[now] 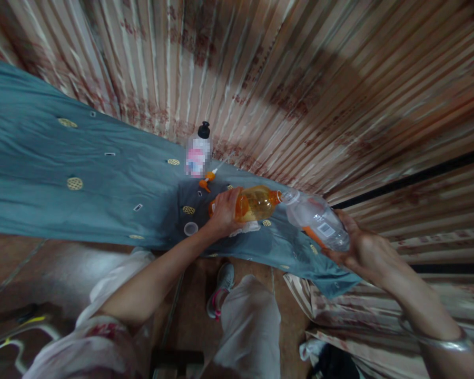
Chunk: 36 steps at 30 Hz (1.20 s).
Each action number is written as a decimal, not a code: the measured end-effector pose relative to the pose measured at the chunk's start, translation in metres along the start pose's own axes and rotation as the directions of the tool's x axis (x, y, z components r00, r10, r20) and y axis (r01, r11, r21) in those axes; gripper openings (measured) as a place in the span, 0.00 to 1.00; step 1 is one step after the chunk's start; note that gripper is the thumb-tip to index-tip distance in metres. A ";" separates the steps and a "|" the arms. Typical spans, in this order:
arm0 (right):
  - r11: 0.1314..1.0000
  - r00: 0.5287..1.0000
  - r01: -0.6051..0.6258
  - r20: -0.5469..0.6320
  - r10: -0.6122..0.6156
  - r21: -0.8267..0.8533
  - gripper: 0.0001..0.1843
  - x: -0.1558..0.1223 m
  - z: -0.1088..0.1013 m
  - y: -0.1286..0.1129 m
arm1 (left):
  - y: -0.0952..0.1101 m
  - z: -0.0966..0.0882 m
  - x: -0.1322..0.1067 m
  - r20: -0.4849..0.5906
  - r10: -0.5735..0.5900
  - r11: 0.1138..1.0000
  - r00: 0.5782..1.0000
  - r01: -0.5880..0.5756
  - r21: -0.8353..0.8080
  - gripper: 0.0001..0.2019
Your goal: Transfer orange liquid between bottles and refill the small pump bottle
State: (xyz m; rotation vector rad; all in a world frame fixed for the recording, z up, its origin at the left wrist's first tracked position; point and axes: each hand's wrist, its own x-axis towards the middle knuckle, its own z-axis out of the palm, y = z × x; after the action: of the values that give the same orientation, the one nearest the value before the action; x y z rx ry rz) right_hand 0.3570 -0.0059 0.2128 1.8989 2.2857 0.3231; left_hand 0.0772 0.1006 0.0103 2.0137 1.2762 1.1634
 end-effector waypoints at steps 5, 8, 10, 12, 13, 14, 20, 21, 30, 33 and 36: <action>1.000 1.000 0.010 -0.012 -0.010 -0.026 0.41 0.000 0.000 0.000 | -0.001 0.001 -0.001 -0.004 0.004 1.000 1.000 -0.004 0.000 0.46; 0.999 1.000 0.027 -0.015 -0.027 -0.031 0.41 0.000 -0.001 -0.001 | -0.002 0.002 -0.001 -0.017 0.012 1.000 1.000 -0.012 0.005 0.45; 0.999 0.999 0.030 -0.015 -0.031 -0.021 0.41 0.000 -0.002 -0.002 | -0.002 0.002 -0.001 -0.019 0.017 1.000 1.000 -0.017 0.008 0.46; 1.000 1.000 0.019 -0.007 -0.019 -0.013 0.40 0.000 -0.003 -0.002 | -0.002 0.001 -0.001 -0.011 0.016 1.000 1.000 -0.016 0.009 0.46; 1.000 1.000 0.013 0.001 -0.013 -0.011 0.40 0.000 -0.003 -0.003 | -0.001 0.000 0.000 -0.004 0.014 1.000 1.000 -0.014 0.008 0.46; 1.000 1.000 0.008 0.010 -0.008 -0.009 0.40 0.000 -0.003 -0.003 | 0.000 0.000 0.000 0.002 0.010 1.000 1.000 -0.010 0.008 0.46; 0.999 1.000 0.025 -0.007 -0.025 -0.026 0.40 -0.001 0.000 0.001 | 0.000 0.000 0.000 -0.003 0.002 1.000 1.000 -0.002 -0.002 0.46; 0.999 1.000 0.026 -0.015 -0.027 -0.034 0.40 -0.001 0.000 0.001 | -0.001 0.000 0.000 -0.002 0.005 1.000 1.000 -0.005 -0.007 0.46; 0.997 1.000 -0.027 0.002 0.027 -0.077 0.41 -0.001 0.002 -0.001 | -0.003 0.001 -0.001 0.001 0.010 1.000 1.000 -0.010 -0.016 0.46; 0.998 0.999 -0.034 0.036 0.036 -0.058 0.41 -0.001 -0.002 -0.003 | -0.002 0.000 -0.001 0.010 0.007 1.000 1.000 -0.007 -0.019 0.46; 0.997 0.998 -0.048 0.039 0.050 -0.053 0.40 0.000 -0.004 -0.005 | 0.000 -0.002 -0.001 0.012 -0.001 1.000 1.000 0.002 -0.024 0.46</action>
State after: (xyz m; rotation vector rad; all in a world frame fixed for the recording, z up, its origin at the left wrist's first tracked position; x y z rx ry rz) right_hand 0.3518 -0.0074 0.2154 1.9210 2.1864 0.3438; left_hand 0.0755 0.0998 0.0113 1.9992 1.2519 1.1587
